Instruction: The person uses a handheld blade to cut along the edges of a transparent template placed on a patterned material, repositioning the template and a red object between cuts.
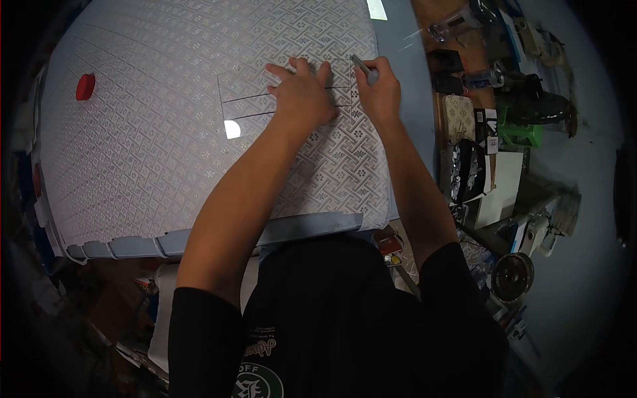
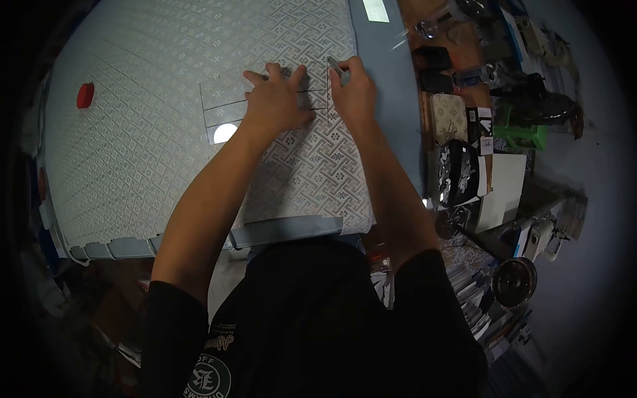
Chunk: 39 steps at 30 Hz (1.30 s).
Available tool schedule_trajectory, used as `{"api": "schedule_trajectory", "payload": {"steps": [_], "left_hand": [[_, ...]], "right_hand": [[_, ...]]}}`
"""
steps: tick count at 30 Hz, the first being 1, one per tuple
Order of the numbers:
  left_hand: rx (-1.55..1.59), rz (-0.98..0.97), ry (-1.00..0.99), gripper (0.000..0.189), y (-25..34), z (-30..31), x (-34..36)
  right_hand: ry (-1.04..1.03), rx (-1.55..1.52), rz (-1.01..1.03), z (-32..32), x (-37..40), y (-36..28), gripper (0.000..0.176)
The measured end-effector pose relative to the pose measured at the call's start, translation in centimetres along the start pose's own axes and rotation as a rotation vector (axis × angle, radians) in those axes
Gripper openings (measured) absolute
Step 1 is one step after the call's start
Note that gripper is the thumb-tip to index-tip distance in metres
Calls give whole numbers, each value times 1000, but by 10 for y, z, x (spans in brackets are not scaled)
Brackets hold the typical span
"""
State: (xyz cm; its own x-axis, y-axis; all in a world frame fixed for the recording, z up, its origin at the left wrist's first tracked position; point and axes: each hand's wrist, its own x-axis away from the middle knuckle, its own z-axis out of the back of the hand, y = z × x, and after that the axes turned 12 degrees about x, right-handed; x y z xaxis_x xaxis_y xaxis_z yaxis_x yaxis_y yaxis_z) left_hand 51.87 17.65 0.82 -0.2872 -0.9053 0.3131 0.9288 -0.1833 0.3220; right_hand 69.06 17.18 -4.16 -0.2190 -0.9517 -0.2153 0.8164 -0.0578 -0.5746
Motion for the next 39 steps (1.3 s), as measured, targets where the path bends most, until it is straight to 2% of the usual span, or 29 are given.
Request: {"api": "schedule_trajectory", "payload": {"steps": [1,3,4,6,7,9,10,12,15,19,21,31,33,34,36,37,39], "left_hand": [[-3,18,7,101,0,-1,-1],[33,12,54,100,0,-5,0],[25,29,50,100,0,-4,1],[49,27,79,96,1,-3,3],[39,41,73,96,1,-4,3],[110,39,95,92,1,-4,2],[102,50,88,92,1,-4,1],[172,52,18,97,1,-1,-2],[166,42,33,96,-2,-5,-2],[142,41,37,96,-4,-8,-2],[55,-12,136,94,-3,-11,-1],[93,1,54,98,-6,-9,-2],[105,27,22,98,-4,-7,-2],[108,18,31,98,-3,-6,-1],[48,12,94,97,-1,-6,3],[55,1,98,97,-2,-6,4],[32,7,75,99,-3,-7,2]], "right_hand": [[-8,-13,12,6,-8,6,20],[-223,-68,71,20,-23,20,20],[-234,-83,75,28,-33,26,20],[-489,-109,275,39,-60,37,18],[-498,-126,277,42,-72,39,18],[-636,-68,462,45,-94,43,17],[-642,-83,462,44,-103,43,17],[-757,-47,626,43,-120,43,17],[-796,57,717,42,-135,39,19],[-747,-58,825,31,-144,45,20],[-845,-42,851,31,-150,45,20],[-660,-307,759,-9,-116,46,18],[-657,-292,566,-1,-106,42,19],[-650,-282,570,3,-100,38,19],[-598,-217,307,8,-83,28,19],[-592,-204,305,7,-74,23,19],[-438,-227,174,3,-59,12,21]]}}
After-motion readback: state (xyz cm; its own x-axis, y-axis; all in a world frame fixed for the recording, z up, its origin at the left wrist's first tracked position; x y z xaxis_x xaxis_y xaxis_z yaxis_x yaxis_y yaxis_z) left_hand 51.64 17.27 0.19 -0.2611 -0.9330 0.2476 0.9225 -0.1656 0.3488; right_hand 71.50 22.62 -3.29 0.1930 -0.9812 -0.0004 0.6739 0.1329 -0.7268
